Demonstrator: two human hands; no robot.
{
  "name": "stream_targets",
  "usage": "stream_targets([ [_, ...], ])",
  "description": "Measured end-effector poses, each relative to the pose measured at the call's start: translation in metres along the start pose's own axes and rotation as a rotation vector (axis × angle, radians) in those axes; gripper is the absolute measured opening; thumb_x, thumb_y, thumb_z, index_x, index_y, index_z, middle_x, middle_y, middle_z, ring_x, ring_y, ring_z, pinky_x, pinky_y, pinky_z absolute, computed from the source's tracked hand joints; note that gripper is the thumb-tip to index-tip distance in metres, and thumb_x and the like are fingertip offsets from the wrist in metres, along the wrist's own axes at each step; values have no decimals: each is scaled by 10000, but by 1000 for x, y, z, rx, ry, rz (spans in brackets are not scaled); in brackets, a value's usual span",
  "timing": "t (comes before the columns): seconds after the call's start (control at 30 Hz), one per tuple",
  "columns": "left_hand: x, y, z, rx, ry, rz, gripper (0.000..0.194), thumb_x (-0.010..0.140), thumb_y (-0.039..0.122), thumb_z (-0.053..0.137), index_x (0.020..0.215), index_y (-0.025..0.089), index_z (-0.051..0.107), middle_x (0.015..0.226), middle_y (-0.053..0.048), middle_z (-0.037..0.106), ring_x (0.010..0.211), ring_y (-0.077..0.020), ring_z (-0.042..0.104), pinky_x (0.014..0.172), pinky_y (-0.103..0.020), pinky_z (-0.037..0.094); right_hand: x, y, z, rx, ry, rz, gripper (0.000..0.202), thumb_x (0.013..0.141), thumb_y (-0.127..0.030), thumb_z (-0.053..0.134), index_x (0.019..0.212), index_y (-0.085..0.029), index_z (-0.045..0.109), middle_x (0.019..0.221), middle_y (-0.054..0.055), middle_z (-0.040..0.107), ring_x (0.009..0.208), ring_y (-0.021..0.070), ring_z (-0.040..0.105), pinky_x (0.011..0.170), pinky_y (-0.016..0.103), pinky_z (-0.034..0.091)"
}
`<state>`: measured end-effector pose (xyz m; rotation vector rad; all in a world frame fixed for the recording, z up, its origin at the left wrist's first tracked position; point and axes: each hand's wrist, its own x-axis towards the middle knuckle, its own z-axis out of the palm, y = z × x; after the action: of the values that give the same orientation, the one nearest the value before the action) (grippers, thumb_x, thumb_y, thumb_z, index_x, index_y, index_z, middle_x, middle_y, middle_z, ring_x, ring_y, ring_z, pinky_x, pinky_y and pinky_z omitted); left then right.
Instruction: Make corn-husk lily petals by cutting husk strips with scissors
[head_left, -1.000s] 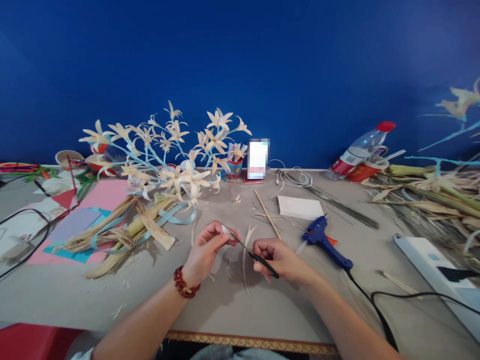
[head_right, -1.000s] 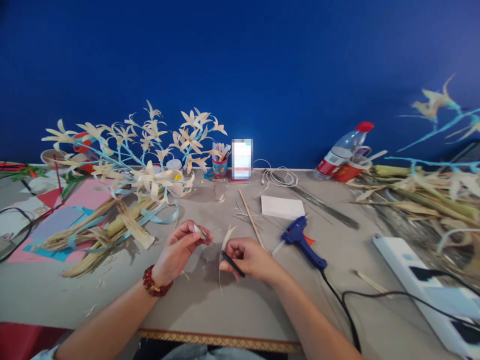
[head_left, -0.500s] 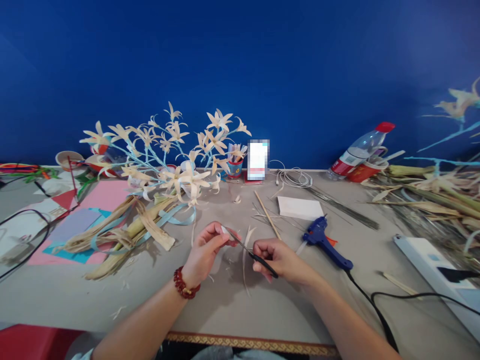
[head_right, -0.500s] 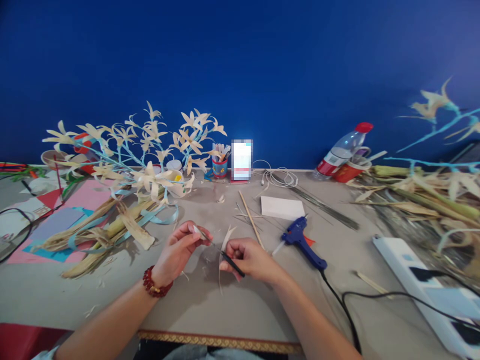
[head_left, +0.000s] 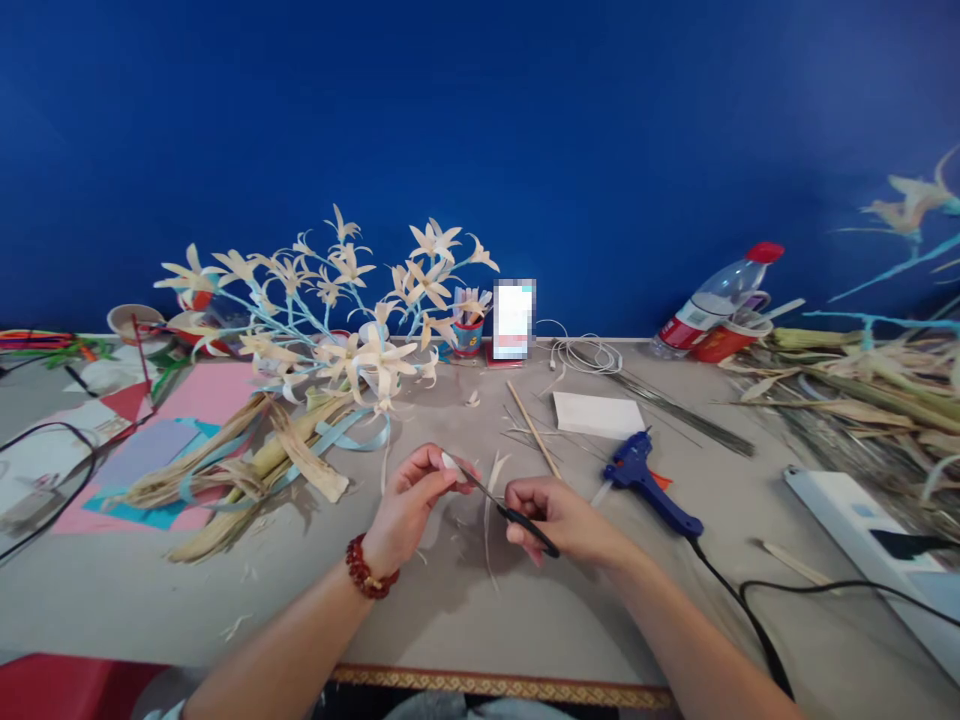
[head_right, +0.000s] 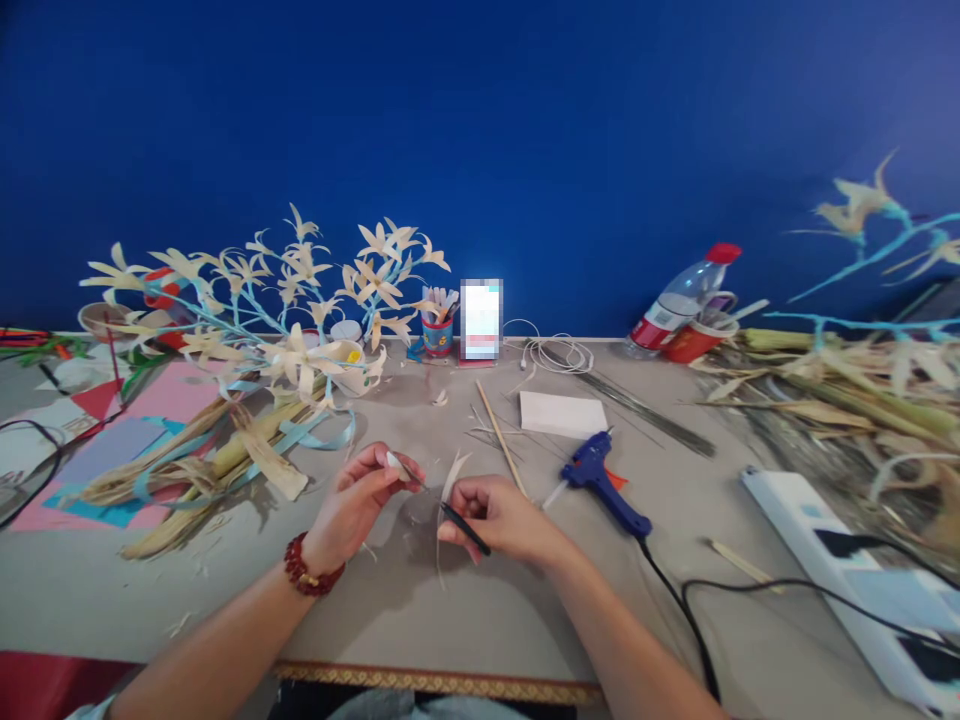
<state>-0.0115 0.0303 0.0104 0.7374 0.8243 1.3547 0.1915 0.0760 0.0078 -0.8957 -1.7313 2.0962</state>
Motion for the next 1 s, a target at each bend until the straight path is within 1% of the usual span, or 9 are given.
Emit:
stream_targets([
  [0.13, 0, 1, 0, -14, -19, -13, 102, 812, 133, 595, 754, 174, 522, 862, -63, 716, 851, -186, 647, 783, -318, 476, 0, 0, -1, -9, 8, -10, 469, 663, -538, 742, 639, -178, 442, 485, -54, 529, 411, 59, 434, 417, 169, 257],
  [0.33, 0, 2, 3, -12, -19, -21, 102, 817, 129, 583, 740, 167, 529, 844, -65, 712, 830, -178, 644, 782, -314, 478, 0, 1, 0, 13, 4, -5, 469, 656, -550, 741, 651, -180, 453, 491, -54, 532, 412, 65, 430, 422, 178, 258],
  [0.47, -1, 2, 3, -6, -12, -15, 104, 812, 139, 595, 735, 168, 531, 828, -55, 708, 828, -180, 647, 779, -312, 479, 1, 1, 1, 11, -1, -1, 471, 654, -556, 739, 649, -179, 457, 486, -53, 538, 402, 65, 425, 420, 180, 257],
  [0.67, -1, 0, 1, 12, 0, -8, 112, 808, 160, 615, 731, 168, 535, 834, -55, 712, 826, -179, 648, 781, -309, 477, 2, 5, 1, 24, -11, -18, 442, 681, -513, 741, 657, -180, 452, 482, -54, 541, 410, 62, 425, 419, 171, 266],
  [1.0, -1, 0, 2, 13, -5, -12, 111, 804, 162, 619, 725, 171, 541, 819, -54, 715, 832, -178, 646, 783, -306, 475, 2, 6, 1, 19, -14, -8, 443, 687, -517, 736, 642, -182, 450, 463, -57, 534, 396, 63, 422, 411, 172, 257],
])
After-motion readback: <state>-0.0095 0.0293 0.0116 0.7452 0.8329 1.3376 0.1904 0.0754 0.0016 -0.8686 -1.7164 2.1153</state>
